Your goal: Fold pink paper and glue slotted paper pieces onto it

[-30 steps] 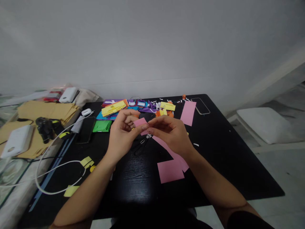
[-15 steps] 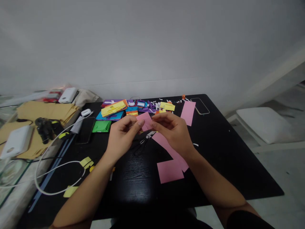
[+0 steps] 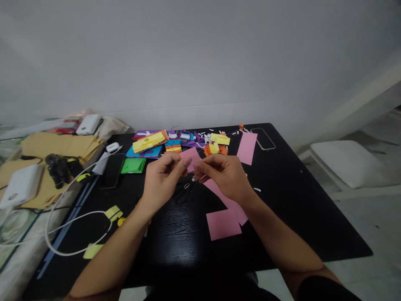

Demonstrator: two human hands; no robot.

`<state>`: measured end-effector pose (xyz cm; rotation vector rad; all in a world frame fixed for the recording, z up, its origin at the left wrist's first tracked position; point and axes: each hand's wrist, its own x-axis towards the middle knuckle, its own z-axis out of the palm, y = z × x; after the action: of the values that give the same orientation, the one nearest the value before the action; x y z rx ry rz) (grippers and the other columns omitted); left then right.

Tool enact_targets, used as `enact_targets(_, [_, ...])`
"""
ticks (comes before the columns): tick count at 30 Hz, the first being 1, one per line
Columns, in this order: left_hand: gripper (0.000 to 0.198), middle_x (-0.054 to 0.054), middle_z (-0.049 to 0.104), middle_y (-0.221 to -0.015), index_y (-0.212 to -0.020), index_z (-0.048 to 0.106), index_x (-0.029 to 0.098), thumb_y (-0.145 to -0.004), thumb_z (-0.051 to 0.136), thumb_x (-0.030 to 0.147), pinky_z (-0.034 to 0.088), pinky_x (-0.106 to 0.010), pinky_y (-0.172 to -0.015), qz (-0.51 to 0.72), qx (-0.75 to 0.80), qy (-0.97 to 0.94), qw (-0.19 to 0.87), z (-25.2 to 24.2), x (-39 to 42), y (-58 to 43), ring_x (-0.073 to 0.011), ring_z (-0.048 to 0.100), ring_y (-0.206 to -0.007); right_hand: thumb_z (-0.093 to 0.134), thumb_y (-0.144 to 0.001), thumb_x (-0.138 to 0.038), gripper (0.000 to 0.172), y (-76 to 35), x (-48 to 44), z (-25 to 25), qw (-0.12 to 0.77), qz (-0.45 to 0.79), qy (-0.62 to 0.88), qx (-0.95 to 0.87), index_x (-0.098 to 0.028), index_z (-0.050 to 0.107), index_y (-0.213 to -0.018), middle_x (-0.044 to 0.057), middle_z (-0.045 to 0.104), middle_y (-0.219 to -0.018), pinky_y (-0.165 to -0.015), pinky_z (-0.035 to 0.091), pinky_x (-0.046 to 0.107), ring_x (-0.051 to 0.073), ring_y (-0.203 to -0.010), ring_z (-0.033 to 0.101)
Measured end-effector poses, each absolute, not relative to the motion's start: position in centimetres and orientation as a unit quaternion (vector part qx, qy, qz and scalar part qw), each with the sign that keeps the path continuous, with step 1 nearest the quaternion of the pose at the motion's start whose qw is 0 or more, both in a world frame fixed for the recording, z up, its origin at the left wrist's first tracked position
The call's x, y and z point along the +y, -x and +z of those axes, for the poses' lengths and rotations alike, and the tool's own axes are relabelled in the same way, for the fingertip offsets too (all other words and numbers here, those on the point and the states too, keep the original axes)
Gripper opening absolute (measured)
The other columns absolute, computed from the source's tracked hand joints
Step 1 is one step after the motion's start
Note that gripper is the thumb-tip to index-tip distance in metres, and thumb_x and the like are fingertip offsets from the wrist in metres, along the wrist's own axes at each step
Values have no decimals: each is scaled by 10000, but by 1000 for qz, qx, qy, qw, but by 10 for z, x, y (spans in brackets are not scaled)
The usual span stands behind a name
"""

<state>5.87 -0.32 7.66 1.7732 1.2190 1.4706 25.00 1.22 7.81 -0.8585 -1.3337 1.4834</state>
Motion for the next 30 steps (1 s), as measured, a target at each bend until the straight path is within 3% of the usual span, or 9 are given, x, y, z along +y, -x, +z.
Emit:
enact_targets(10, [346, 13, 670, -609, -713, 634, 206, -949, 792, 404, 414, -226, -493, 541, 451, -635, 318, 81, -5, -57, -104, 549, -516, 948, -790, -449, 261, -252, 11, 84, 472, 607, 349, -536, -222, 843, -865, 18, 819, -757, -711, 702, 327, 169, -682, 789])
enact_targets(16, [344, 16, 692, -614, -704, 646, 208, -922, 823, 406, 460, -233, -513, 570, 454, -606, 319, 82, -6, -57, -113, 593, -526, 925, -807, -461, 281, -257, 12, 89, 466, 591, 355, -554, -208, 813, -853, 20, 808, -749, -733, 703, 345, 174, -692, 789])
enact_targets(21, [317, 14, 702, -618, -710, 680, 201, -910, 836, 391, 505, -233, -550, 592, 449, -592, 312, 85, -5, -54, -116, 636, -551, 889, -844, -387, 189, -260, 13, 90, 481, 573, 364, -556, -215, 811, -843, 16, 797, -743, -733, 695, 334, 159, -682, 767])
enact_targets(26, [298, 14, 708, -620, -706, 683, 206, -916, 833, 355, 489, -229, -533, 583, 451, -598, 315, 84, -6, -56, -109, 623, -541, 932, -794, -395, 232, -257, 12, 90, 491, 583, 350, -544, -225, 814, -897, 21, 825, -840, -792, 697, 350, 182, -782, 803])
enact_targets(30, [289, 11, 705, -622, -702, 701, 212, -930, 822, 341, 468, -237, -515, 569, 452, -610, 316, 83, -9, -56, -110, 607, -537, 934, -796, -411, 237, -255, 11, 89, 482, 568, 352, -566, -223, 813, -873, 16, 811, -792, -762, 681, 339, 174, -743, 789])
